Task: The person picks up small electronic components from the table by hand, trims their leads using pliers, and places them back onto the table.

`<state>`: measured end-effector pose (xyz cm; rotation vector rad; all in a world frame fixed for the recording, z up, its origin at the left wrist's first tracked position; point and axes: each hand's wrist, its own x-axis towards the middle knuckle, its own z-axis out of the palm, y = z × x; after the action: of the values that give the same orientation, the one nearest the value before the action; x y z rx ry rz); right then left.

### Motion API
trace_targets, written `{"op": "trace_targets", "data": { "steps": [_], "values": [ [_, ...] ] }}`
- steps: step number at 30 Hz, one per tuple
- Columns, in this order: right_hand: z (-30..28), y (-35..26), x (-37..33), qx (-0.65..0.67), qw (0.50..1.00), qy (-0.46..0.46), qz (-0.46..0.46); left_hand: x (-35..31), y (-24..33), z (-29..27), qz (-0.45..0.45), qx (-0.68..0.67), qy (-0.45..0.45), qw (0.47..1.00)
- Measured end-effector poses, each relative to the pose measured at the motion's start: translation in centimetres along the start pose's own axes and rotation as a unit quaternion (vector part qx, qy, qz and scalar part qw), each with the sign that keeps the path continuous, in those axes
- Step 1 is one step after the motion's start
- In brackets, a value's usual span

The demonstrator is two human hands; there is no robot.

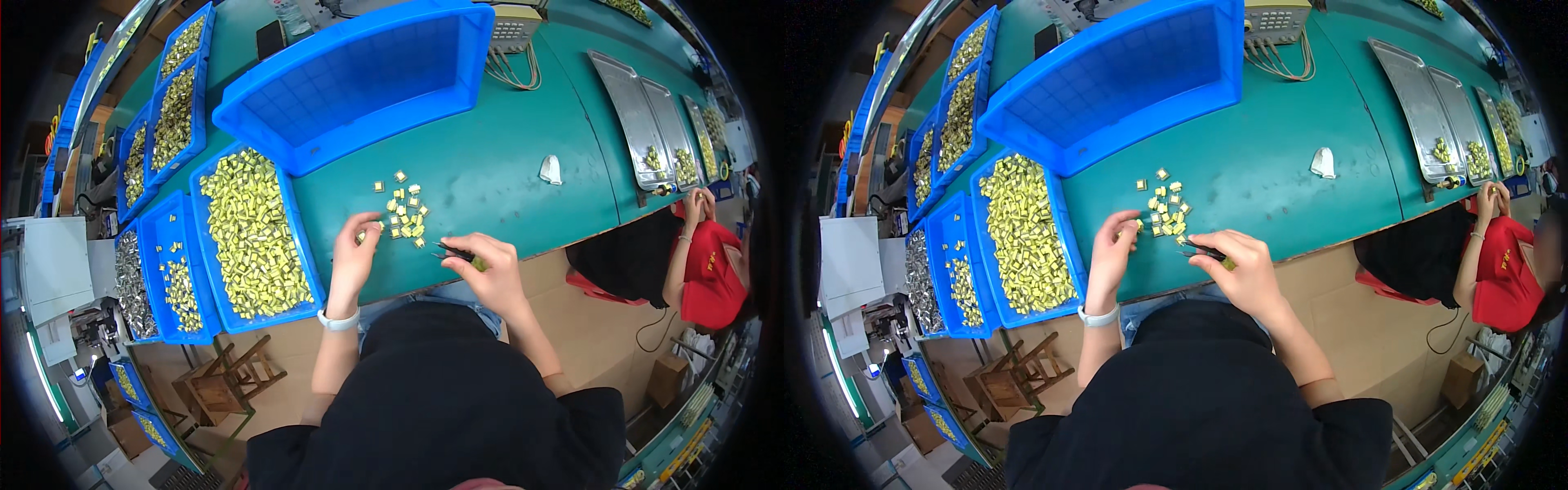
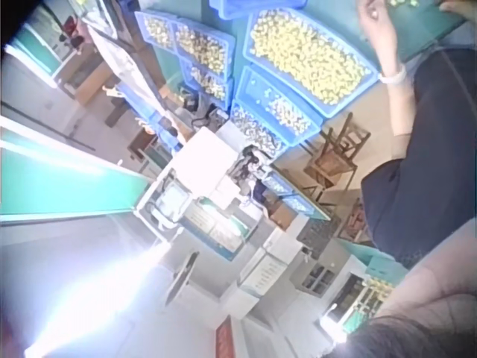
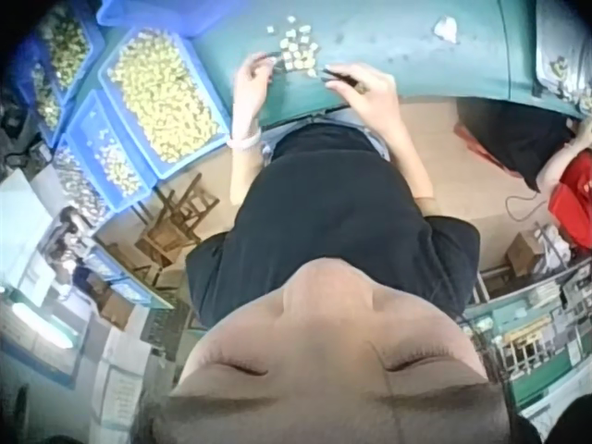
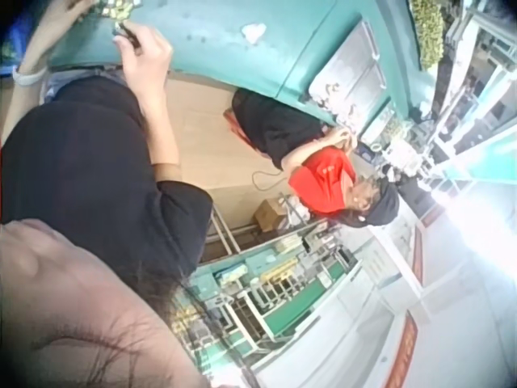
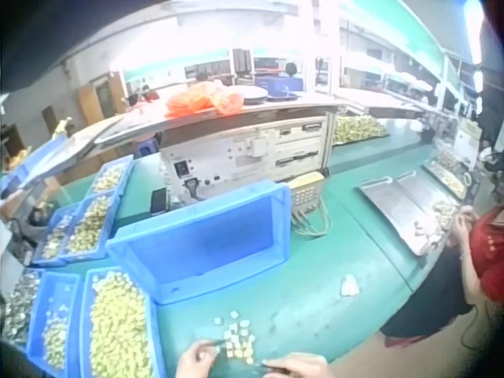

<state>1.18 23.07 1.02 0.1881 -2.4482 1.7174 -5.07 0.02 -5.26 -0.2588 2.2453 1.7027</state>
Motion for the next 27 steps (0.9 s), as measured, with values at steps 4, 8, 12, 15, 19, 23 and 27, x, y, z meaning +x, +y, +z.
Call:
{"op": "trace_targets", "data": {
  "steps": [4, 8, 12, 15, 19, 23, 27],
  "values": [
    [0.5, -0.3, 0.1, 0.029, 1.000, -0.002, -0.005, -2.5, 1.9, -0.5, -0.061, -0.355, -0.167, 0.918],
    [1.0, -1.0, 0.5, 0.032, 0.999, 0.002, -0.009, -4.3, 3.2, -0.2, -0.030, -0.441, -0.222, 0.869],
    [1.1, -2.0, 0.6, 0.039, 0.999, 0.000, -0.005, -5.3, 4.0, -0.3, 0.015, -0.441, -0.207, 0.873],
    [1.1, -2.2, 0.7, 0.019, 0.999, -0.010, -0.031, -5.5, 4.5, -0.4, 0.013, -0.423, -0.208, 0.882],
    [1.2, -2.2, 0.7, -0.020, 0.997, 0.003, -0.068, -5.5, 4.1, -0.4, 0.014, -0.422, -0.222, 0.879],
    [1.1, -2.5, 0.7, -0.060, 0.993, 0.005, -0.098, -5.6, 4.0, -0.3, 0.018, -0.408, -0.220, 0.886],
    [1.1, -2.4, 0.8, -0.083, 0.990, 0.009, -0.118, -5.4, 3.6, -0.1, 0.012, -0.410, -0.221, 0.885]
  ]
}}
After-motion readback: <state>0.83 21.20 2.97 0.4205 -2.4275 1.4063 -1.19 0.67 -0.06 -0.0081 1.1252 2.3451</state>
